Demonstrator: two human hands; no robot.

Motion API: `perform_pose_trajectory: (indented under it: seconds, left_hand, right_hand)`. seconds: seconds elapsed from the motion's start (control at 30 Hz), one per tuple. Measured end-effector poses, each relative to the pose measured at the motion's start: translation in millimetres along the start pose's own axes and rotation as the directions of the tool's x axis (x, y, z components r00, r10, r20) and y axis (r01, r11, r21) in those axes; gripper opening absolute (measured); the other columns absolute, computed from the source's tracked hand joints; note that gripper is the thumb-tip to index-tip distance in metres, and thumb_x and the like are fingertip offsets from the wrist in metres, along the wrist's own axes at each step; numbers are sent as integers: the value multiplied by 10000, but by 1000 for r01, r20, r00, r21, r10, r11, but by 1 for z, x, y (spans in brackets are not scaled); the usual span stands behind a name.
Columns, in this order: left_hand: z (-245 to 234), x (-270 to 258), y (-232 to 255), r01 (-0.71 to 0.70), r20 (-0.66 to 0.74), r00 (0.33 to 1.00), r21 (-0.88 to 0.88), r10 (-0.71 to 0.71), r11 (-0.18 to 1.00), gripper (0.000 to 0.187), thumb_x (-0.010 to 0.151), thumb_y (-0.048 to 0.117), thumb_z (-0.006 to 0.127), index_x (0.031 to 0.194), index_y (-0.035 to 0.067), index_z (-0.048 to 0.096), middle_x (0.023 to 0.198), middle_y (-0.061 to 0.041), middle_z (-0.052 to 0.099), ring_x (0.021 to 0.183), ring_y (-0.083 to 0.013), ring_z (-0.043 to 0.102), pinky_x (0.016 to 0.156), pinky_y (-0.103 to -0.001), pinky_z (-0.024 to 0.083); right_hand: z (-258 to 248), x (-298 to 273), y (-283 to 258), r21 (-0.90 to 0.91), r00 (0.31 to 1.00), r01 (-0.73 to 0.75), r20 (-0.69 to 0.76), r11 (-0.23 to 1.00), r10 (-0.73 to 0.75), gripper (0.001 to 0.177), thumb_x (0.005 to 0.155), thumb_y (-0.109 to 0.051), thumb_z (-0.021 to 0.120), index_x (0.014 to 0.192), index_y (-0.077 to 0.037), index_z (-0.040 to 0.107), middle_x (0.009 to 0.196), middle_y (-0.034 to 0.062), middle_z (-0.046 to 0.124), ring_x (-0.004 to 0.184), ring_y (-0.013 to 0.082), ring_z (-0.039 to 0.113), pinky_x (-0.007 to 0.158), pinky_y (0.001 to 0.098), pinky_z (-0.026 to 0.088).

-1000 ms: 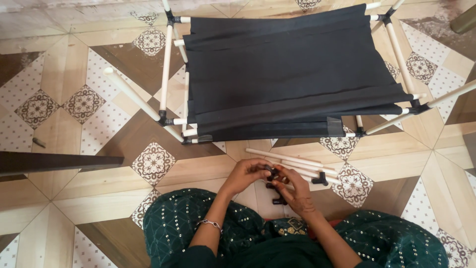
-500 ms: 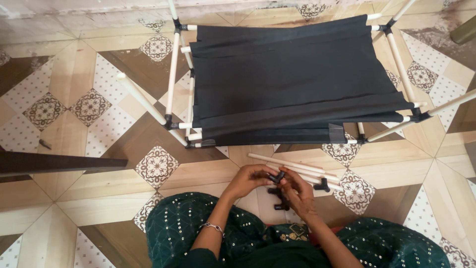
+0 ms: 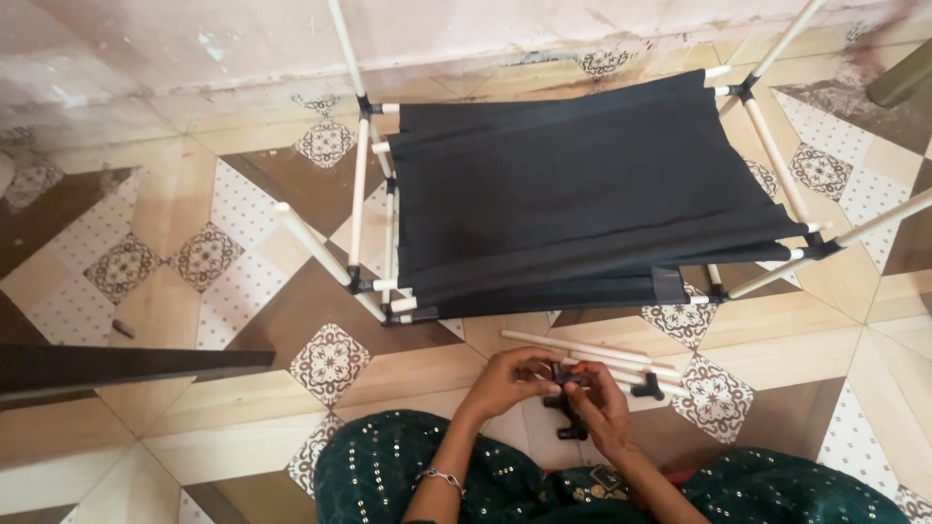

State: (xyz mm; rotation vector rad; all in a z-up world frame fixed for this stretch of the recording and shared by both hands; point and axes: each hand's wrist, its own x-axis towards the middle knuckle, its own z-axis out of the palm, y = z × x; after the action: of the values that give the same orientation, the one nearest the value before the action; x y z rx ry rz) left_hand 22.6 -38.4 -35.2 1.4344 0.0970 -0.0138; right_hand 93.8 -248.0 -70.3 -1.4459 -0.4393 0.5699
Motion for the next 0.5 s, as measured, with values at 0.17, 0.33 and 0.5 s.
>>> perform_pose_trajectory:
  seconds: [0.17, 0.33, 0.5]
  left_hand:
    - [0, 1, 4, -44, 6, 999, -57, 44, 997, 374, 862, 35, 794, 1233, 49, 746, 1096, -83, 739, 977, -159, 700, 857, -298, 587]
    - [-4, -1, 29, -71, 14, 997, -313, 80, 947, 393, 875, 23, 746, 1266, 23, 703, 1193, -60, 731, 1072, -148, 700, 958, -304, 580]
    - [-7, -21, 89, -205, -74, 979, -265, 192, 942, 417, 868, 20, 766, 1277, 23, 686, 1186, -78, 710, 1067, -175, 681, 984, -329, 564]
  right_hand:
    - [10, -1, -11, 76, 999, -20, -40, 997, 23, 213, 950, 14, 626, 1161, -9, 607, 1002, 62, 636, 804, 103, 572, 645, 235, 444]
    - [24, 8, -41, 72, 986, 164, 31, 984, -166, 309, 894, 104, 606, 1194, 36, 634, 1230, 109, 588, 1126, 183, 632, 929, 302, 541]
    - [43, 17, -82, -106, 929, 363, 115, 926, -351, 324, 884, 139, 674, 1197, 56, 684, 1226, 141, 615, 1128, 231, 636, 957, 300, 523]
